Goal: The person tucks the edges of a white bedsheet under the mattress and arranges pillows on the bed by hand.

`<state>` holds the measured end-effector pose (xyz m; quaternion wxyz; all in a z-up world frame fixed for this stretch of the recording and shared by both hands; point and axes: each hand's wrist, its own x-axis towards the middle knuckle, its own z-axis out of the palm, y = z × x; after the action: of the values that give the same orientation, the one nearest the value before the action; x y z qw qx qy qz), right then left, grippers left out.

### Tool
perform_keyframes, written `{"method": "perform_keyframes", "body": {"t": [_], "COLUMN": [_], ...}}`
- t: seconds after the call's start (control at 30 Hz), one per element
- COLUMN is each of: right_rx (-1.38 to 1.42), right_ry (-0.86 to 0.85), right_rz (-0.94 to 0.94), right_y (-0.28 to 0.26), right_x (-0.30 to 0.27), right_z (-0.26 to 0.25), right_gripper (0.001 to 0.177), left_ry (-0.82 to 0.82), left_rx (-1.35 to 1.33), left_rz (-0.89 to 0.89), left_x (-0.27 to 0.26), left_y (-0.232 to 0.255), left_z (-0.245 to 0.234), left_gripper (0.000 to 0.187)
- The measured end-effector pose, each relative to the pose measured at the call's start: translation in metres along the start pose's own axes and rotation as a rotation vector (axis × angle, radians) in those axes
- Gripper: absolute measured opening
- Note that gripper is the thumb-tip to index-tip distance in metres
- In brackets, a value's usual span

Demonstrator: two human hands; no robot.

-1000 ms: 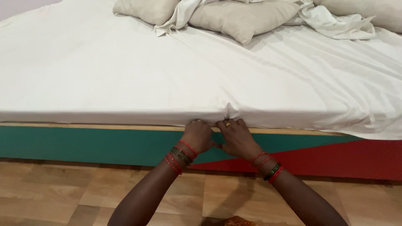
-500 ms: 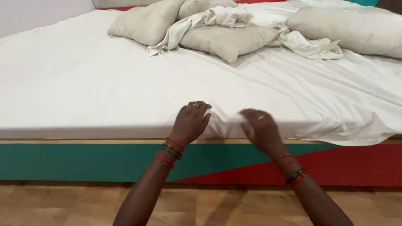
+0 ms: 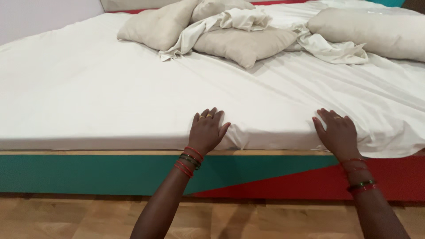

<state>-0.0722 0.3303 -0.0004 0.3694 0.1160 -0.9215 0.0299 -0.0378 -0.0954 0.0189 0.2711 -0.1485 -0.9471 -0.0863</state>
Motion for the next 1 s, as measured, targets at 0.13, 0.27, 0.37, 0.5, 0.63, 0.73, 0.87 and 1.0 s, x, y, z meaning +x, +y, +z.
{"method": "perform_keyframes", "body": {"t": [0.13,0.27,0.37,0.5,0.63,0.73,0.87,1.0], "right_rx": [0.249,0.377,0.302,0.101,0.013,0.028,0.031,-0.07], "right_ry": [-0.13,-0.262,-0.445,-0.661,-0.561,-0.321,-0.193,-0.256], "right_rz": [0.124,0.082,0.029,0.059,0.298,0.346,0.326,0.413], "right_y": [-0.052,-0.098,-0.096,-0.083,-0.018,0.026,0.046,0.032], "right_x": [0.033,0.077,0.109,0.126,0.121,0.111,0.123,0.133], "right_z": [-0.011,0.027,0.07,0.102,0.101,0.104,0.094,0.085], "right_gripper": [0.031,0.034,0.048,0.063,0.057,0.035,0.023,0.029], "left_ry": [0.004,-0.014,-0.047,-0.134,-0.05,-0.03,-0.051,-0.105], "left_rx": [0.03,-0.019,-0.046,-0.006,-0.008,-0.02,-0.055,-0.057], "left_rz": [0.015,0.065,0.15,0.142,0.177,0.183,0.158,0.143], "left_x": [0.005,0.009,0.022,0.025,0.024,0.023,0.026,0.028], "left_y": [-0.002,0.009,0.032,0.047,0.045,0.043,0.044,0.047], "left_z": [0.003,0.009,0.014,0.011,0.01,0.01,0.007,-0.001], "left_gripper": [0.057,0.059,0.062,0.067,0.069,0.071,0.073,0.073]}}
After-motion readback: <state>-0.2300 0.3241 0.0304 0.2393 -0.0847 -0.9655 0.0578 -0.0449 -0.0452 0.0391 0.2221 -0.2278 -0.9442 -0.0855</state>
